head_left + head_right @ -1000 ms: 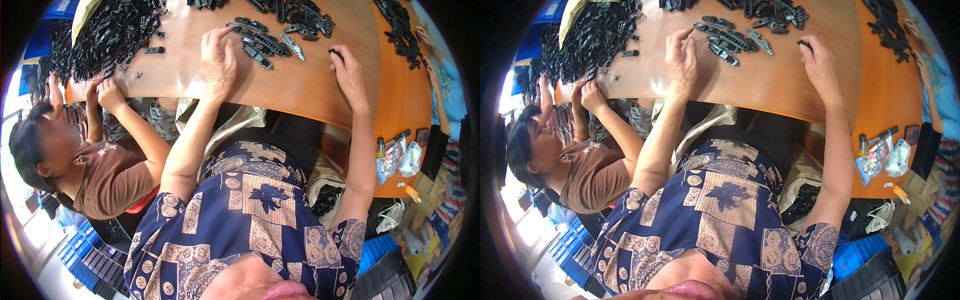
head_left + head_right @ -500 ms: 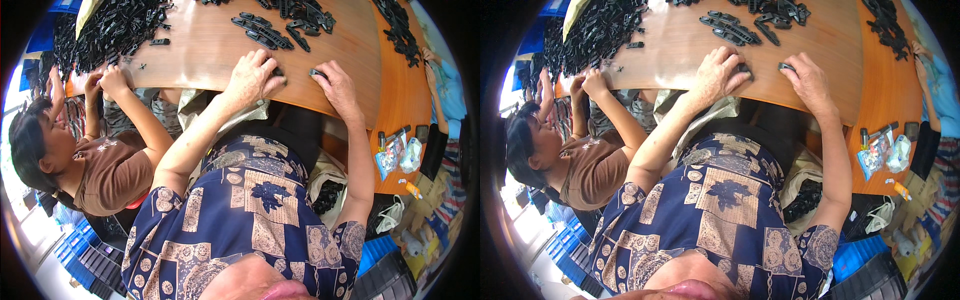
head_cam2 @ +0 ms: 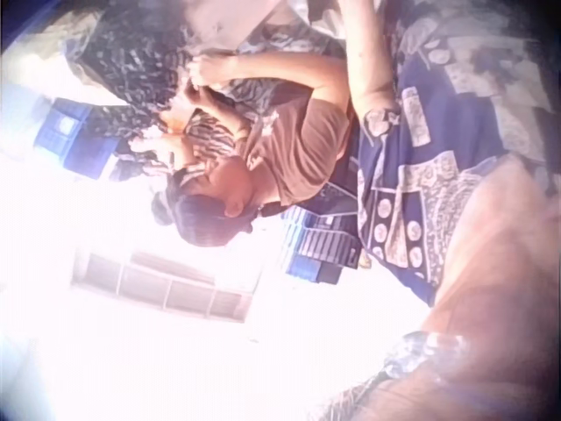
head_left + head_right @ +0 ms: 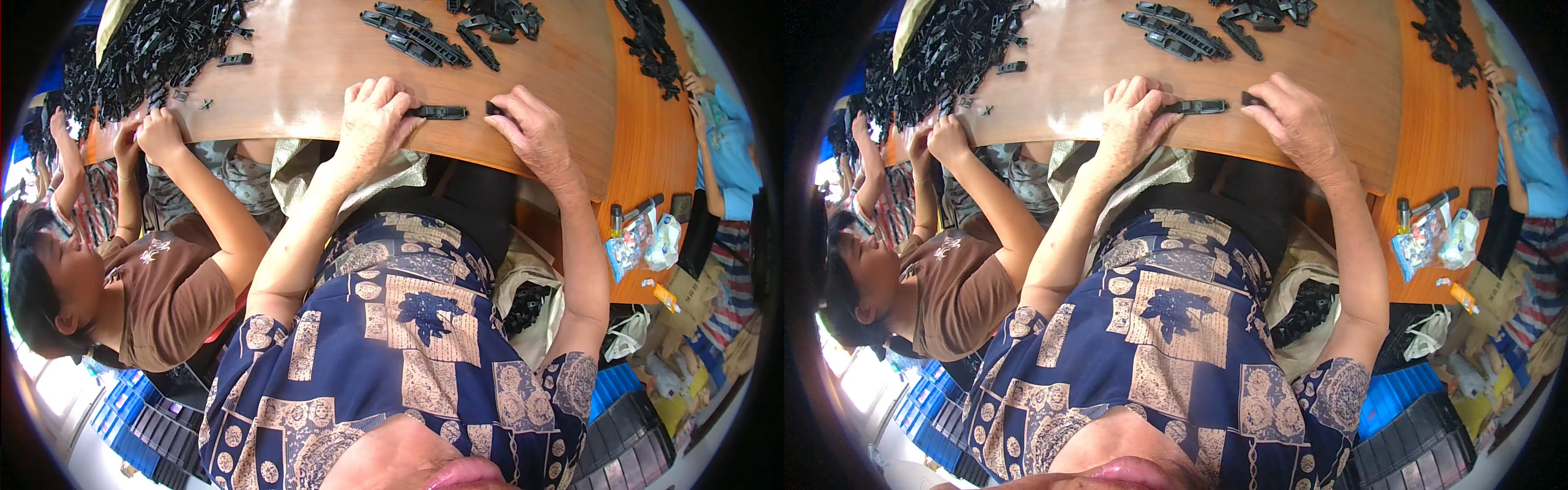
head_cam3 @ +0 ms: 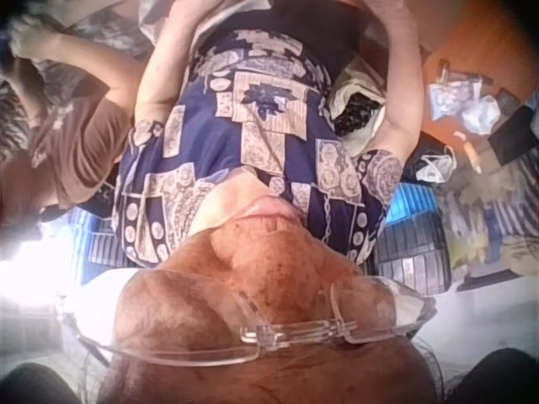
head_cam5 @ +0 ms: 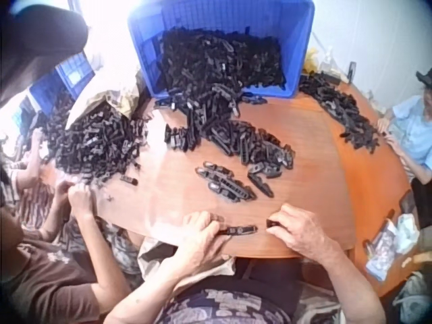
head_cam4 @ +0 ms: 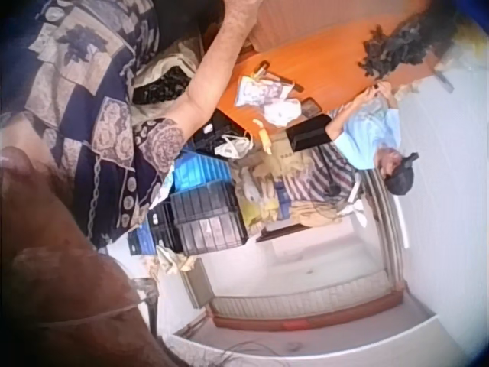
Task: The person assembles small black plastic buckle and clip components by hand at a table.
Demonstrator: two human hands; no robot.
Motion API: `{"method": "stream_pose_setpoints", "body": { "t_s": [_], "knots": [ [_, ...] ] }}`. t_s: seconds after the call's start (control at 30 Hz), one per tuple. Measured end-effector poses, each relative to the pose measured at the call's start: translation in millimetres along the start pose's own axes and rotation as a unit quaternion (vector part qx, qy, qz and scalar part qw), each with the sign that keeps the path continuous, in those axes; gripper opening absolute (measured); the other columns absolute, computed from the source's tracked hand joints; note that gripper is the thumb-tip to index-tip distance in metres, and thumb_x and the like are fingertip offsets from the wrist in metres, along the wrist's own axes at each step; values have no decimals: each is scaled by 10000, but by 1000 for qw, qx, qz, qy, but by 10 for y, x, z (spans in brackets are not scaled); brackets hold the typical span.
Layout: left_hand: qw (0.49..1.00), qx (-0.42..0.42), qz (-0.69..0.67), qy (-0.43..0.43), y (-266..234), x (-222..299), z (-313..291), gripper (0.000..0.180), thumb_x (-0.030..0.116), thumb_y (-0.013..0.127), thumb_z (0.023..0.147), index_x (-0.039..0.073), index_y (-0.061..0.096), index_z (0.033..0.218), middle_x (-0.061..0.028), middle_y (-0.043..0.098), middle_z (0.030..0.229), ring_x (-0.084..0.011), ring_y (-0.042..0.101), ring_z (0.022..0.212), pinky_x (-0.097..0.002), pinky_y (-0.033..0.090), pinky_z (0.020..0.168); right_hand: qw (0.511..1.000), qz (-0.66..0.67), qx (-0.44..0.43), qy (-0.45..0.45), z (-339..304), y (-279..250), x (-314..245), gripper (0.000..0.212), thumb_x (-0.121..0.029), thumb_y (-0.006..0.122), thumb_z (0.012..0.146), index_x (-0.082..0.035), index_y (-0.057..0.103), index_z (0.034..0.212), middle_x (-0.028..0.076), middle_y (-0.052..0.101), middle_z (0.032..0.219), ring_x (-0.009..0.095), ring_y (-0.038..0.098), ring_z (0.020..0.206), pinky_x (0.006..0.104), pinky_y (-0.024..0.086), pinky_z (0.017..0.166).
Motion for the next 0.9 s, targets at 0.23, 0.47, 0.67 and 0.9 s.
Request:
{"method": "stream_pose_setpoints", "body": {
  "t_s": [0.23,0.47,0.67,0.9],
  "knots": [
    [999,0,-39,12,11,-13,97,211,205,796,775,118,728,955,-10,628,932,-243,580,925,-425,421,903,992,-43,-75,-91,178,205,-193,190,-199,712,901,-47,607,944,119,682,842,344,682,799,426,535,655],
    [998,-17,-58,20,16,-6,77,219,191,797,763,120,721,956,-9,656,936,-252,589,920,-420,425,900,993,-16,-108,-54,200,386,-218,219,-244,685,921,-78,544,938,139,660,764,359,672,746,454,522,603],
    [999,-17,-48,18,11,-3,57,218,187,786,779,117,709,971,-16,667,958,-260,589,936,-421,421,908,995,-21,-95,-36,239,435,-226,218,-266,675,930,-87,564,985,123,657,778,350,668,759,450,525,633],
    [994,70,-67,-58,-84,-245,339,236,207,731,887,111,680,1097,-75,652,962,-291,653,840,-409,514,768,972,-218,70,-62,716,-112,336,155,-78,597,937,-77,599,1092,129,592,1073,324,647,989,452,557,807]
  ]
}}
Point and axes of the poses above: each hand's wrist, its own z-axis towards the middle knuckle, its own y-axis out of the palm, x = y × z, the point moved 7 cm from there along z, towards the middle knuckle
